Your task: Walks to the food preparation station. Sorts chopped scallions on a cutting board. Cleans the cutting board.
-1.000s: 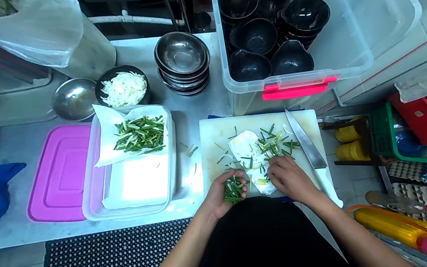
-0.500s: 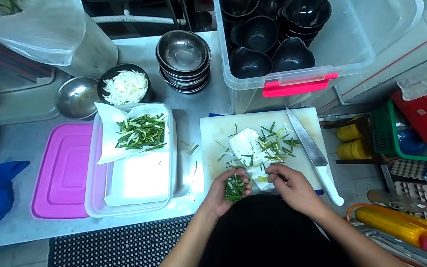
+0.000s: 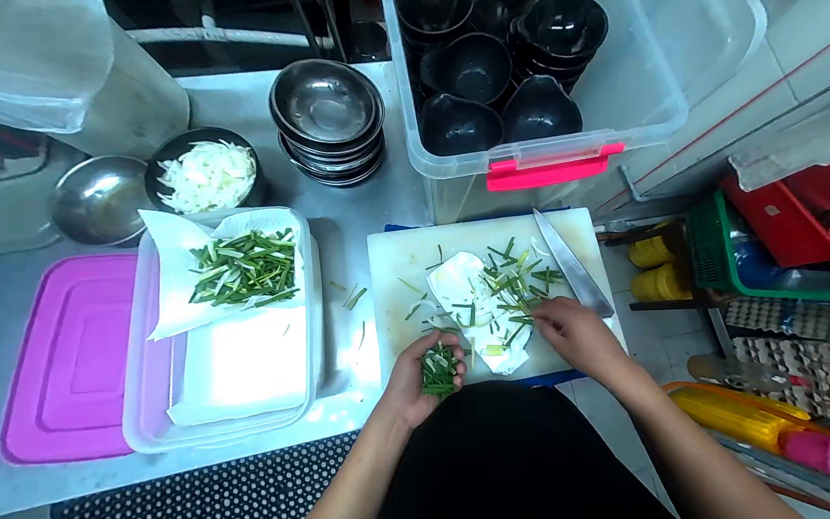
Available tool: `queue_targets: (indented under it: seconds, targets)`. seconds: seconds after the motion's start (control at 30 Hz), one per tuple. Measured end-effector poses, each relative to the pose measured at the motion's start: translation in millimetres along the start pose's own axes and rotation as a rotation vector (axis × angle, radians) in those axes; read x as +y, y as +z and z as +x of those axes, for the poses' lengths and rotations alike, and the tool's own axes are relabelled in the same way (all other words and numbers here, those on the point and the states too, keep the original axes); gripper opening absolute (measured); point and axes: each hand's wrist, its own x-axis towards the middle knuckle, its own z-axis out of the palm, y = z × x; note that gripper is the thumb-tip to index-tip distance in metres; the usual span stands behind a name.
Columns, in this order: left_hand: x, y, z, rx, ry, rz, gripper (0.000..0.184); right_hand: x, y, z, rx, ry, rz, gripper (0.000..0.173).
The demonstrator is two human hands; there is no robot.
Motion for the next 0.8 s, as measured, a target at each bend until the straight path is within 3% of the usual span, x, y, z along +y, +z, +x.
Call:
queue_targets:
  seconds: [0.17,0.37,0.53,0.8]
  targets:
    - [2,5,1,0.003,-0.003,0.028,0.047,-10,21,3,-0.017,0.005,-0.161,0.022]
    - [2,-1,-2,0.022,0.012,0.003,0.047,0,24,-2,0.001,0.030,-0.081,0.017]
    - [1,0,0,0.027,0.009,0.000,0.047,-1,16,-4,0.059,0.043,0.007,0.027]
    - [2,0,2,0.015,0.005,0.032,0.045,-1,31,4,-0.095,-0.112,-0.185,0.023]
